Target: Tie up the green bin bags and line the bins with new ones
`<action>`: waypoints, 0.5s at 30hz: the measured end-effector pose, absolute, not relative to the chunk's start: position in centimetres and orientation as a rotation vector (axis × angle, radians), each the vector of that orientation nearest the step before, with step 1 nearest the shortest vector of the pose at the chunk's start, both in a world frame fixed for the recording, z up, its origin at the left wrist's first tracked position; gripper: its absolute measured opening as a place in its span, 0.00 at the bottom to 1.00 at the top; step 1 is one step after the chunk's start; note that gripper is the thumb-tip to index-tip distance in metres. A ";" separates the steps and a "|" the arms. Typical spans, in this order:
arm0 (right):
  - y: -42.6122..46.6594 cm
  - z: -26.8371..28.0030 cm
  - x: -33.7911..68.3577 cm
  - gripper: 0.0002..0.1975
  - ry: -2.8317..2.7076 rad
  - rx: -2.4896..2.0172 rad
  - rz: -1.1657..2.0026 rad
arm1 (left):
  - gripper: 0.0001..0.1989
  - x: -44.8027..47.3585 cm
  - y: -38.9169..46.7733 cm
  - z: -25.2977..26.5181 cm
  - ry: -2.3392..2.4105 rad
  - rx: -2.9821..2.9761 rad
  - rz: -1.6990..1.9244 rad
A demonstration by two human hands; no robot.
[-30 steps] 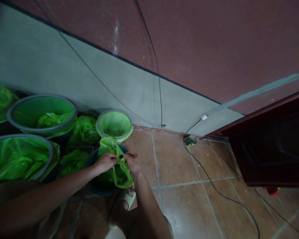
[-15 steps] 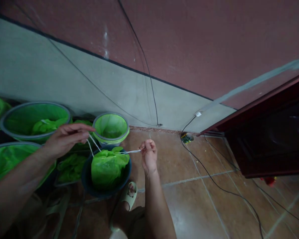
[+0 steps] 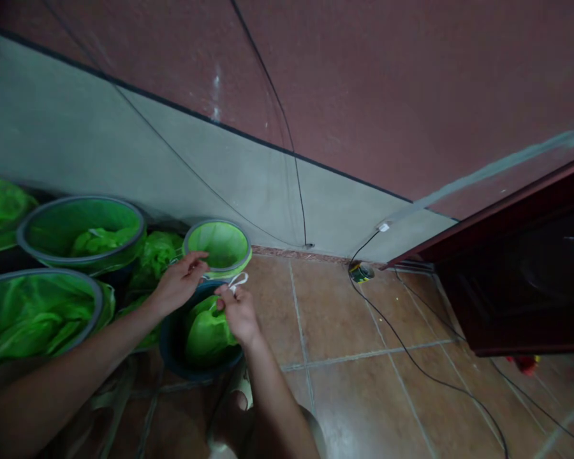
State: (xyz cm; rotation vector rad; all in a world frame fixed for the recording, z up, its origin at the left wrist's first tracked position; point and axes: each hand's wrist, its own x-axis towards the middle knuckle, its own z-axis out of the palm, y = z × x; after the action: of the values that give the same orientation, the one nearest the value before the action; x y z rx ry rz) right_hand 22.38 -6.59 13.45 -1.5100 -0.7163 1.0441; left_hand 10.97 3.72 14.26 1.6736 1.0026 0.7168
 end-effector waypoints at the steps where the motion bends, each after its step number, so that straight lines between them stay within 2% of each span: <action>1: -6.6 13.8 23.0 0.21 -0.665 -1.496 1.048 | 0.21 11.0 3.7 13.6 1.007 1.691 0.685; 6: -7.0 14.7 25.1 0.22 -0.636 -1.376 1.125 | 0.14 12.2 1.6 11.2 0.430 1.656 0.370; 12: -7.7 15.7 27.8 0.22 -0.421 -1.340 0.897 | 0.12 13.0 1.3 9.5 0.879 1.432 0.489; 15: -7.8 16.6 27.6 0.21 -0.434 -1.254 0.940 | 0.12 13.1 1.3 9.0 0.934 1.323 0.503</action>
State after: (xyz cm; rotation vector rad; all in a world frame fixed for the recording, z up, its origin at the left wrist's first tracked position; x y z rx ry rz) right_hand 27.62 -7.82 16.63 -1.2540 -0.4342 0.9401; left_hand 13.15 1.28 9.03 1.3228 0.9336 0.5030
